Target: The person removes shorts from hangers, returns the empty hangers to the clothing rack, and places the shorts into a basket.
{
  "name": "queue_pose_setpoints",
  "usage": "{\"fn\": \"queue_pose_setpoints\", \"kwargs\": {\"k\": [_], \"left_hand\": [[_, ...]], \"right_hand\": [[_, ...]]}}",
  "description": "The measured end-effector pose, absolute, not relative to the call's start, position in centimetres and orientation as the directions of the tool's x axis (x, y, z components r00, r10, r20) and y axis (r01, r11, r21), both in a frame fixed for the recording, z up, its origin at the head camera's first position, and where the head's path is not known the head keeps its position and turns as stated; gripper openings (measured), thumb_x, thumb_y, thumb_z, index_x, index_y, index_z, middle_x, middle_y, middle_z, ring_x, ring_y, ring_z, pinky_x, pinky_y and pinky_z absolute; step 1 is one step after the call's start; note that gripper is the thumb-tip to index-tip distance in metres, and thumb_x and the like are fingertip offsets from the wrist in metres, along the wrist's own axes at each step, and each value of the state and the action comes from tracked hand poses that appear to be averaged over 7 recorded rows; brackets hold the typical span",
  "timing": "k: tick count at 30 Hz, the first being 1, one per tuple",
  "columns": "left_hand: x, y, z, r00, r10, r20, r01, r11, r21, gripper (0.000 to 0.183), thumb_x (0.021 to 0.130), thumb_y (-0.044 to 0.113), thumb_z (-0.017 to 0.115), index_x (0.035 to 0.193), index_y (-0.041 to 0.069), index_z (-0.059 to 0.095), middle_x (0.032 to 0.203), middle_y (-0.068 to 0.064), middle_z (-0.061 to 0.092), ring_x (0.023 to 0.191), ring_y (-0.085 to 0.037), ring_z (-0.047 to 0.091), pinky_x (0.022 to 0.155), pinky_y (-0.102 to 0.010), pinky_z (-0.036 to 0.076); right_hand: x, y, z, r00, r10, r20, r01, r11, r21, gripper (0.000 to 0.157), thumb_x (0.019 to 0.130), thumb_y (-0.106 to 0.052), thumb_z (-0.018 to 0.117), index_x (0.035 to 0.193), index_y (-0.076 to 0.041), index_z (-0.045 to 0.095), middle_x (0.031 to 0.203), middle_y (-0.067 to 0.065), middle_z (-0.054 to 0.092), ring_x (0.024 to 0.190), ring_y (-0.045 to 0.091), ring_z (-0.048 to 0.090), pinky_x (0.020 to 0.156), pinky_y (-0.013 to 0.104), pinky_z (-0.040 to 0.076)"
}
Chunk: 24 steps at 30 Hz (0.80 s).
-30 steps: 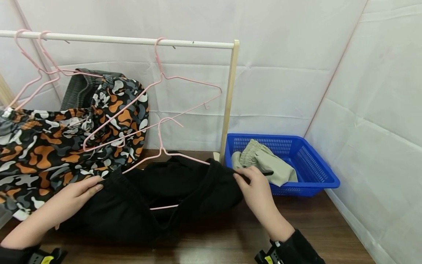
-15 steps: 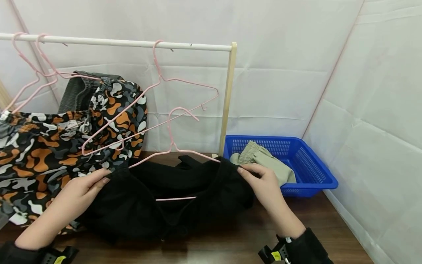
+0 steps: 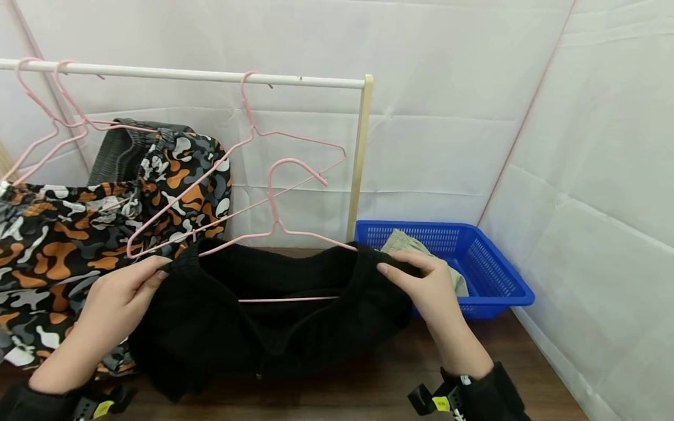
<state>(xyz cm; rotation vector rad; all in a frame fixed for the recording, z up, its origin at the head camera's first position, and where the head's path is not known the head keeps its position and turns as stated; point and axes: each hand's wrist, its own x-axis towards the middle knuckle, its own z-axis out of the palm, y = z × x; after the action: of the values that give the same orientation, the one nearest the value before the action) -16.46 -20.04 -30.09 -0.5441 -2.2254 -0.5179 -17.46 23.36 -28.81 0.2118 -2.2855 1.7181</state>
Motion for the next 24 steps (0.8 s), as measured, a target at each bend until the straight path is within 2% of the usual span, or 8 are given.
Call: {"fn": "queue_pose_setpoints", "kwargs": {"k": [4,8,10,14,18,19,21,24], "left_hand": [[-16.5,-20.1,-29.8,-0.593,0.215,0.776,0.543,0.818,0.188,0.017,0.088,0.0,0.068,0.1,0.011,0.071,0.069,0.003,0.06,0.051,-0.006,0.037,0.046,-0.027,0.031],[-16.5,-19.9,-29.7,-0.577,0.224,0.786,0.556,0.812,0.177,0.018,0.086,0.0,0.069,0.1,0.011,0.072,0.063,0.007,0.053,0.049,-0.005,0.034,0.045,-0.026,0.03],[-16.5,-19.8,-29.7,-0.572,0.226,0.789,0.559,0.811,0.173,0.018,0.086,0.0,0.069,0.098,0.012,0.071,0.059,0.011,0.045,0.049,-0.004,0.031,0.045,-0.026,0.029],[-16.5,-19.5,-30.1,-0.564,0.234,0.792,0.57,0.804,0.169,0.018,0.084,0.0,0.07,0.096,0.014,0.071,0.059,0.013,0.043,0.049,-0.003,0.03,0.046,-0.025,0.028],[-16.4,-19.1,-30.2,-0.549,0.255,0.796,0.593,0.79,0.156,0.019,0.083,0.0,0.071,0.096,0.014,0.072,0.059,0.015,0.043,0.049,-0.001,0.029,0.045,-0.024,0.029],[-16.4,-19.0,-30.2,-0.546,0.261,0.796,0.597,0.788,0.151,0.02,0.083,0.0,0.071,0.096,0.014,0.072,0.059,0.014,0.046,0.049,-0.001,0.03,0.045,-0.024,0.03],[-16.4,-18.8,-30.3,-0.539,0.273,0.797,0.605,0.783,0.142,0.02,0.083,-0.001,0.071,0.097,0.013,0.073,0.064,0.011,0.056,0.049,-0.002,0.037,0.046,-0.024,0.034],[-16.4,-18.4,-30.4,-0.54,0.297,0.788,0.619,0.775,0.132,0.019,0.084,-0.001,0.071,0.098,0.012,0.073,0.075,0.004,0.068,0.053,-0.005,0.051,0.048,-0.026,0.041]], "right_hand": [[-17.6,23.1,-28.7,-0.945,0.063,0.32,-0.284,0.326,-0.902,0.04,0.089,-0.026,0.074,0.123,-0.005,0.068,0.14,0.008,0.051,0.134,0.02,0.04,0.099,0.03,0.043],[-17.6,22.6,-28.8,-0.913,0.087,0.398,-0.34,0.375,-0.862,0.041,0.088,-0.027,0.075,0.121,-0.003,0.069,0.122,-0.003,0.063,0.118,0.011,0.053,0.084,0.019,0.048],[-17.5,22.4,-28.9,-0.898,0.09,0.431,-0.365,0.395,-0.843,0.04,0.088,-0.027,0.075,0.12,-0.002,0.069,0.115,-0.008,0.065,0.113,0.007,0.055,0.083,0.018,0.049],[-17.4,22.0,-29.2,-0.89,0.085,0.448,-0.376,0.421,-0.826,0.037,0.088,-0.024,0.075,0.117,-0.002,0.07,0.116,-0.007,0.066,0.117,0.006,0.053,0.088,0.02,0.047],[-17.6,21.4,-29.6,-0.879,0.06,0.473,-0.414,0.397,-0.819,0.031,0.088,-0.017,0.075,0.112,0.002,0.072,0.111,-0.008,0.068,0.108,0.007,0.059,0.086,0.022,0.049],[-17.7,21.2,-29.7,-0.869,0.048,0.493,-0.439,0.386,-0.811,0.028,0.088,-0.015,0.074,0.11,0.002,0.072,0.105,-0.01,0.069,0.101,0.006,0.06,0.08,0.019,0.05],[-17.8,20.8,-29.9,-0.852,0.025,0.523,-0.48,0.359,-0.8,0.024,0.088,-0.011,0.074,0.107,0.004,0.073,0.1,-0.008,0.07,0.095,0.009,0.063,0.077,0.021,0.051],[-18.0,20.5,-30.1,-0.84,0.004,0.542,-0.507,0.346,-0.789,0.021,0.088,-0.009,0.073,0.105,0.003,0.074,0.097,-0.006,0.07,0.092,0.012,0.063,0.077,0.023,0.051]]}}
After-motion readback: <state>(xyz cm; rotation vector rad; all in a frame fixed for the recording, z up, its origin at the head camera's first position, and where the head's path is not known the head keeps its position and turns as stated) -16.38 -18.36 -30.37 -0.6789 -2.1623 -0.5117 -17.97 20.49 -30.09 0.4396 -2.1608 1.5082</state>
